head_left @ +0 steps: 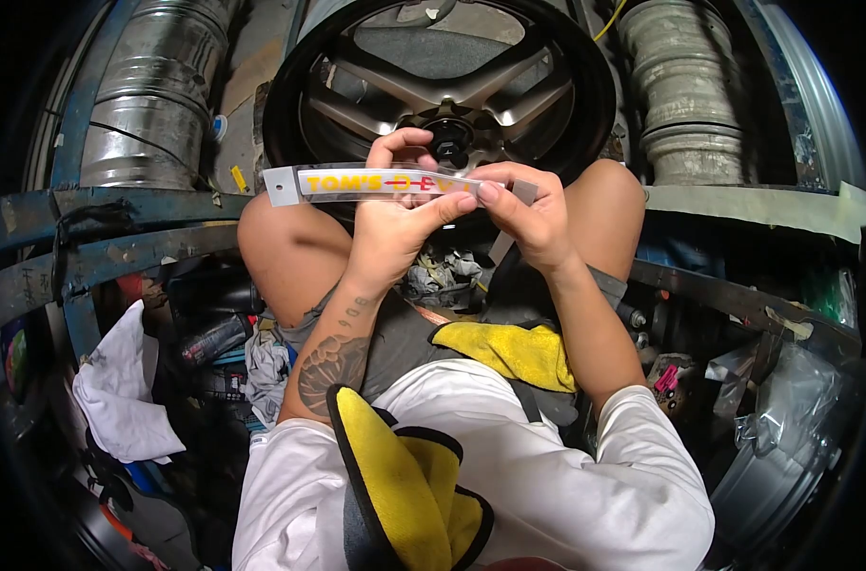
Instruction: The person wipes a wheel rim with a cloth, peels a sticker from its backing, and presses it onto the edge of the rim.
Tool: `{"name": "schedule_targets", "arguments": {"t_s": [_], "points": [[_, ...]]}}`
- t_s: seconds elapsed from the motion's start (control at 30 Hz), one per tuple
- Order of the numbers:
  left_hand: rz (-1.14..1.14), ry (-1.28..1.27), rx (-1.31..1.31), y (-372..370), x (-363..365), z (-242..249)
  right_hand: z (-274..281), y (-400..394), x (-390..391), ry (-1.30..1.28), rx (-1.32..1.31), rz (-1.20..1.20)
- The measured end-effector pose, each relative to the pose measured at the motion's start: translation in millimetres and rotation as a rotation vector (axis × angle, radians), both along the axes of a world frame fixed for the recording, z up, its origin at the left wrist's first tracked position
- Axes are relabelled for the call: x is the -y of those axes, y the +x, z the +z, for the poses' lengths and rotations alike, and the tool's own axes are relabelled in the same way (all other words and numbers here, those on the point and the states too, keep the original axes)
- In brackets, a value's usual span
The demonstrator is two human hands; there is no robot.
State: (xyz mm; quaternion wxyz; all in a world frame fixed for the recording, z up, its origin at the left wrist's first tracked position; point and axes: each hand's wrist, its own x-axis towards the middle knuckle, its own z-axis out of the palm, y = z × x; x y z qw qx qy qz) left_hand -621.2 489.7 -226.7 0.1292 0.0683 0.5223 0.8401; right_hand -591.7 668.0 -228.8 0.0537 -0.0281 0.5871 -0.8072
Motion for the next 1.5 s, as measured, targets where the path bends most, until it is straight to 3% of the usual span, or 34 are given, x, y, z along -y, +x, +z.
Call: {"name": "schedule_targets", "arguments": {"t_s": [0.2,0.5,0.6,0.73,0.87,0.93,1.07,1.2,1.27,1.43,1.5], "points": [[-0.079,0.029,0.175,-0.3,10.9,-5.2,-0.8,-1.4,-2.6,-0.017,0.061,-0.042],[0.15,0.061,0.161,-5.5,10.0,-14.4,-2.7,-2.4,10.1,0.246,-0.002,-0.084],[0.247,0.072,-0.03,-6.2,24.6,4.5,-3.3,0.2,8.1,0.305,-0.008,-0.049],[0.486,-0.214,-0.301,7.1,69.0,44.9,-4.4,2.4,5.7,0.251,-0.046,-0.035],[0.604,-0.365,-0.362,40.0,148.2,106.1,-1.4,3.9,1.8,0.243,0.014,-0.027],[0.658,-0.27,-0.257,64.2,183.8,149.4,2.9,5.3,5.6,0.235,-0.049,-0.029],[0.987,-0.651,-0.257,112.3,257.2,223.1,6.4,6.5,7.9,0.257,-0.123,0.016],[1.121,-1.13,0.02,140.3,352.4,273.7,9.5,6.9,5.6,0.267,-0.135,0.026],[1.064,-1.295,0.166,144.4,375.4,288.3,11.5,7.3,5.5,0.271,-0.134,0.027],[1.001,-1.437,0.351,142.8,441.6,284.4,10.9,7.7,5.9,0.261,-0.122,0.044],[0.897,-1.854,0.535,140.2,454.4,282.7,10.9,7.6,2.7,0.303,-0.105,0.064]]}}
